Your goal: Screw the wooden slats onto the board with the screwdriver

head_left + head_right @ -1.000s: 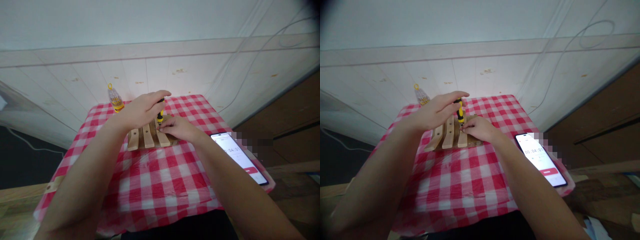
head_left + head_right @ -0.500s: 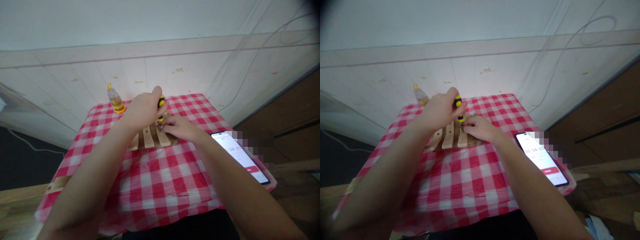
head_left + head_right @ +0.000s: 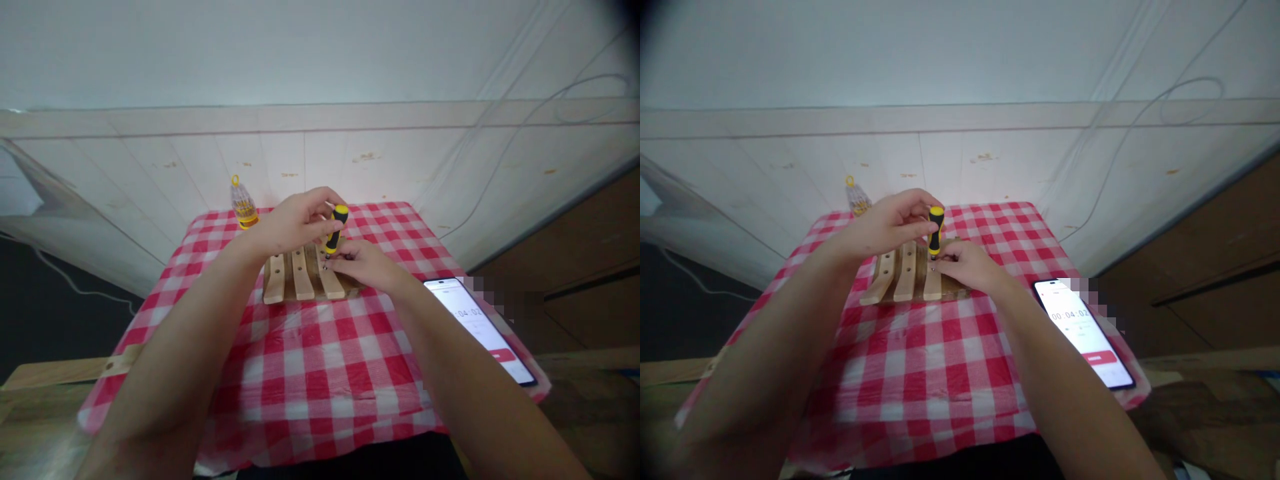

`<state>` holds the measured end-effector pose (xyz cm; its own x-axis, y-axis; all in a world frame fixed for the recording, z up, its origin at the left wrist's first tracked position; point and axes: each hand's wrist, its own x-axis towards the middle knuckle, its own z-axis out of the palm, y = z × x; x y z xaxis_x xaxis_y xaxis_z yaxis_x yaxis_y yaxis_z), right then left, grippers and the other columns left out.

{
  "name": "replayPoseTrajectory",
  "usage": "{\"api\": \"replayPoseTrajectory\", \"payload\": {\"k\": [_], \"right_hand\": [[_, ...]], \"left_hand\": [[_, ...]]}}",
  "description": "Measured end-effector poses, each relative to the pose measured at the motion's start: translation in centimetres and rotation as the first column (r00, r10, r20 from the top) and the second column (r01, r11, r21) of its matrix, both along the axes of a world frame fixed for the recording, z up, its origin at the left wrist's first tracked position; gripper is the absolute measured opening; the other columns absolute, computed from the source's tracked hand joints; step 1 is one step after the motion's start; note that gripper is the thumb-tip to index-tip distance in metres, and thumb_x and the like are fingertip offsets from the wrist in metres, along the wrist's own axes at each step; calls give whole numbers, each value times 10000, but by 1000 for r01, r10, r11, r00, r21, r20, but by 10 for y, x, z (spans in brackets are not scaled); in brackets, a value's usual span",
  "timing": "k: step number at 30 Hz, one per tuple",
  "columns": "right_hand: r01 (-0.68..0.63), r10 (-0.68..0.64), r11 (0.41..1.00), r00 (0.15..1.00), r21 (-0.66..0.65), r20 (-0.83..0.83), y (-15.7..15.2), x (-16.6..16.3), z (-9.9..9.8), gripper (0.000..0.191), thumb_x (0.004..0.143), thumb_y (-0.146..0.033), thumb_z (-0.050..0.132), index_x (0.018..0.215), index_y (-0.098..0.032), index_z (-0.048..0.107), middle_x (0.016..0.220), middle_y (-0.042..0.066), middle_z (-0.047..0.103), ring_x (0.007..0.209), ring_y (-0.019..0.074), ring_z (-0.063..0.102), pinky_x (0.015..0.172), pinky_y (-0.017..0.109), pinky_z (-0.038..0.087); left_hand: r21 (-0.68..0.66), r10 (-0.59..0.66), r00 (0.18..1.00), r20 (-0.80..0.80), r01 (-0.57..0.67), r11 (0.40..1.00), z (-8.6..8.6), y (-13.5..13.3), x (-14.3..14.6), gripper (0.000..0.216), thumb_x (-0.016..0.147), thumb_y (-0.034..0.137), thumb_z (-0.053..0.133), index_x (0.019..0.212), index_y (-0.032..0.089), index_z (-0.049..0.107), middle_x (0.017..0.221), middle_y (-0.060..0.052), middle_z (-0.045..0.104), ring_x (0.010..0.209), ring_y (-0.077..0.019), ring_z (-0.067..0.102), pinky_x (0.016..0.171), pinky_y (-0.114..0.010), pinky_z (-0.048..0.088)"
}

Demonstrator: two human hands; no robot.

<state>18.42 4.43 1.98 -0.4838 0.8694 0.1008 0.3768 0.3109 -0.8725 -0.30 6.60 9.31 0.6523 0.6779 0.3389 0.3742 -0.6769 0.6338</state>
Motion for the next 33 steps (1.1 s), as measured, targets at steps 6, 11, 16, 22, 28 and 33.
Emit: {"api": "replayPoseTrajectory", "payload": {"k": [6,11,16,22,28,33], "right_hand": [[90,-74,962,995,257,-72,2,-3,-2,279,849,-446,636,743,-188,654,752,2,613,735,144,559,663,278,414],[45,-36,947,999,318,-33,1,-3,-1,234,886,-393,598,814,-180,666,852,36,633,834,163,582,744,299,453],[146,-135,898,989,414,-57,1,-8,-4,189,877,-372,621,850,-191,670,884,36,643,819,163,589,736,302,457],[92,-132,870,990,485,50,2,-8,-3,240,923,-341,558,779,-183,668,889,64,675,857,188,622,781,324,475],[47,-88,832,995,553,48,0,-9,-2,229,946,-320,518,957,-182,701,1022,90,697,956,209,639,841,340,491],[12,-77,835,993,550,95,-2,-8,0,266,956,-310,468,1011,-165,684,1043,111,684,985,218,631,873,357,486]], "left_hand": [[167,119,993,10,-119,979,3,1,-4,253,771,275,704,859,189,483,746,4,625,665,-106,571,565,-218,412],[147,149,989,17,-150,978,-1,2,-2,271,771,276,704,883,200,469,700,26,593,620,-105,537,540,-227,375],[151,124,992,-37,-117,982,0,-1,-2,258,796,250,672,997,204,516,731,26,617,621,-103,563,561,-225,387],[215,127,986,-106,-102,971,9,-5,-1,197,790,227,647,969,180,579,790,23,646,693,-105,593,639,-219,422],[236,84,988,-128,-52,970,12,-8,-4,185,772,246,684,882,186,548,748,38,604,644,-93,547,601,-211,398],[256,84,990,-113,-53,965,11,-7,-4,241,759,282,713,829,195,499,726,38,577,628,-97,510,590,-227,375]]}}
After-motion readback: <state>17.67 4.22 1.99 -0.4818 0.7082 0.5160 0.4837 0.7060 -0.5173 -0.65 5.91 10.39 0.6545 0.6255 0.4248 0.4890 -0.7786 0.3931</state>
